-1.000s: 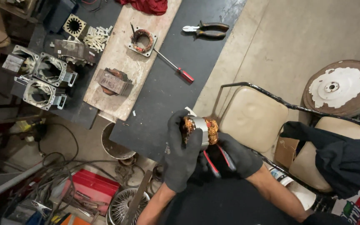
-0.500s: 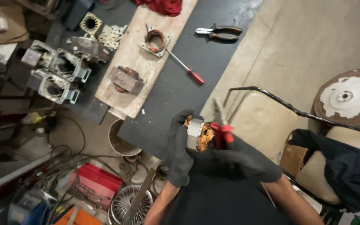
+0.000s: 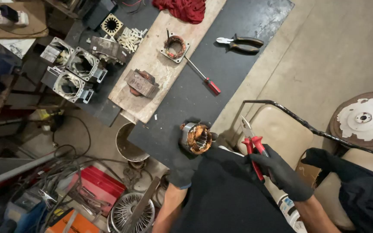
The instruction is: Disassembling a motor stator by cutting and removing copper wires using pliers on a workbench.
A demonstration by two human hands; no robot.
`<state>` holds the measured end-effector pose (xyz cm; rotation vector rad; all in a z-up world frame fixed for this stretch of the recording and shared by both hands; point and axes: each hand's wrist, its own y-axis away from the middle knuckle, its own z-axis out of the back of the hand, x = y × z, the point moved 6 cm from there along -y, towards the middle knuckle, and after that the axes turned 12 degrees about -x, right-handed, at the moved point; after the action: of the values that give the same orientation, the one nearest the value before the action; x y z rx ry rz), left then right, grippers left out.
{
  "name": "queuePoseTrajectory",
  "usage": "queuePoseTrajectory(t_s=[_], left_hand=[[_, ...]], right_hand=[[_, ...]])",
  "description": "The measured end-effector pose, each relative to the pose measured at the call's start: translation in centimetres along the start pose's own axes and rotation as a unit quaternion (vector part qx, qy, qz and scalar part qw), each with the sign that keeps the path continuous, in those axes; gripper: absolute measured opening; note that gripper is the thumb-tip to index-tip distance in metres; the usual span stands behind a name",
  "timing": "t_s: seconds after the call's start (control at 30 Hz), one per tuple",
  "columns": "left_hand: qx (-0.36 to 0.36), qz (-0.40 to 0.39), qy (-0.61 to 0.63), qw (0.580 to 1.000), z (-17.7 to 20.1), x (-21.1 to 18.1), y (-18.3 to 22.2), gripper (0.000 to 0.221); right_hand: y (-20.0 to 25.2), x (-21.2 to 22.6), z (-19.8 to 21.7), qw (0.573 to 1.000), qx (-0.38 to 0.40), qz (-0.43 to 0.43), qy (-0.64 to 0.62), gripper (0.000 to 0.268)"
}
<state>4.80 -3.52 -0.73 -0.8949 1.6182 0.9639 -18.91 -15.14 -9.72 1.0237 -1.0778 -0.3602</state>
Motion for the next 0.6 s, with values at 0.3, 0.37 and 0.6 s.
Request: queuePoseTrajectory(t_s=[0.3, 0.37, 0.6], left_hand=[[0.031, -0.001, 0.05, 0.998, 0.2, 0.5, 0.2, 0.035], [0.043, 0.0, 0.067, 0.997, -0.1, 0.7, 0.4, 0.034], [0.064, 0.001, 0.102, 0.993, 0.2, 1.1, 0.7, 0.033]], right_hand=[[0.8, 1.6, -0.7, 0.985, 0.144, 0.061, 0.079, 0.042], [-0.1, 0.0, -0.3, 0.979, 0.2, 0.037, 0.005, 0.075], [2.2, 2.4, -0.2, 0.964, 0.243, 0.1, -0.048, 0.022]])
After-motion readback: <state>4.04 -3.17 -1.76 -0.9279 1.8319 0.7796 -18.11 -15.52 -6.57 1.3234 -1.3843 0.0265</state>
